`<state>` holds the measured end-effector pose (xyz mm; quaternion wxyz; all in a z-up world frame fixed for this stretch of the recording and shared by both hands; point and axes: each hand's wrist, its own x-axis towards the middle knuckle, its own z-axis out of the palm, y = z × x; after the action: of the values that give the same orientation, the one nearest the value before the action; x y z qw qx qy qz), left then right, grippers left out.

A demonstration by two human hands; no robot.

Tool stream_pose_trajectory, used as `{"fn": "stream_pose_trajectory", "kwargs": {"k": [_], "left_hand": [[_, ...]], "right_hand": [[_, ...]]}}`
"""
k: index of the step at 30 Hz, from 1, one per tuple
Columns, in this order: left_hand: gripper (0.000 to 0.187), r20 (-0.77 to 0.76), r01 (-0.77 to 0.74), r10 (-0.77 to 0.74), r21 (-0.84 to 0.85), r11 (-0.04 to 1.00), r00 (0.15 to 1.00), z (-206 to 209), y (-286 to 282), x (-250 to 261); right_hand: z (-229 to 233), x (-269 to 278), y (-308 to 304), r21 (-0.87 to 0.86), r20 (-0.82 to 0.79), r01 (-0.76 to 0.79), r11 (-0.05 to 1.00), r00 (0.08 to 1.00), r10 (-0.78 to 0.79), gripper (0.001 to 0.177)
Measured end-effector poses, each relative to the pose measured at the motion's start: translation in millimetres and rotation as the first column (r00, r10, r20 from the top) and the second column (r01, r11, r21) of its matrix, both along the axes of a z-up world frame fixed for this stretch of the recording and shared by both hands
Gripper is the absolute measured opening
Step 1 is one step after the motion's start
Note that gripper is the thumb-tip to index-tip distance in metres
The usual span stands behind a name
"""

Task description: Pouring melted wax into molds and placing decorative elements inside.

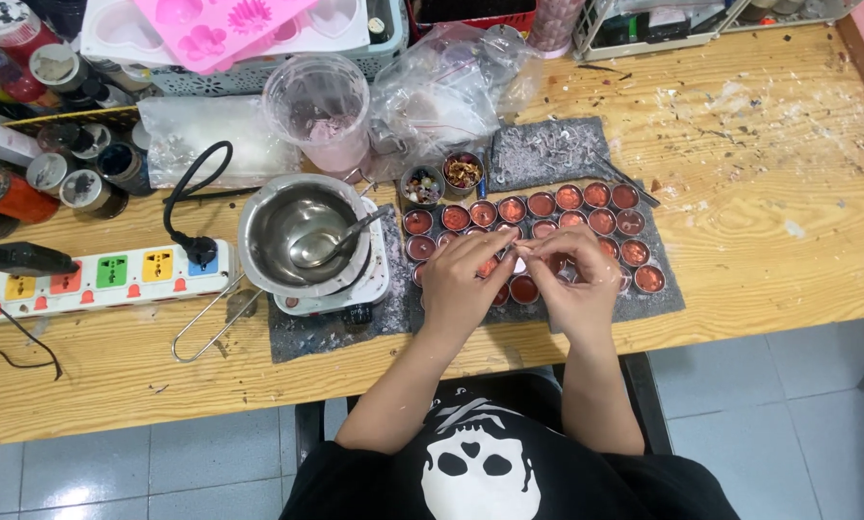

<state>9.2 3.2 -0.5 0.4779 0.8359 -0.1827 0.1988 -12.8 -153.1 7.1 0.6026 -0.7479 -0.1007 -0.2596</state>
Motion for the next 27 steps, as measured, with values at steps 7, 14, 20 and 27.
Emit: {"fn": "stream_pose_trajectory", "kwargs": {"k": [7, 14, 20, 27], "left_hand": [[0.023, 0.107, 0.086, -0.099, 0.12, 0.989, 0.989, -0.5, -1.0, 1.0], [0.015, 0.195, 0.117, -0.158, 0.206, 0.972, 0.968, -13.5, -3.1, 4.4], [0.017, 0.148, 0.17, -0.207, 0.228, 0.959, 0.967, -12.2, -3.7, 4.1], [0.024, 0.018, 0.271, -0.277, 0.148, 0.951, 0.961, -15.3, -4.0, 5.7]], "right_hand": [[32.8, -1.4, -26.0, -0.354, 0.034, -0.001, 0.935, 0.999, 0.014, 0.029], [55.8, -0.9, -39.6, -0.667, -0.006, -0.129, 0.733, 0.986, 0.167, 0.031], [63.8, 2.4, -40.5, -0.77, -0.019, -0.115, 0.627, 0.987, 0.158, 0.027], [56.6, 6.1, -49.4, -0.741, -0.032, -0.142, 0.656, 0.984, 0.176, 0.022]]}}
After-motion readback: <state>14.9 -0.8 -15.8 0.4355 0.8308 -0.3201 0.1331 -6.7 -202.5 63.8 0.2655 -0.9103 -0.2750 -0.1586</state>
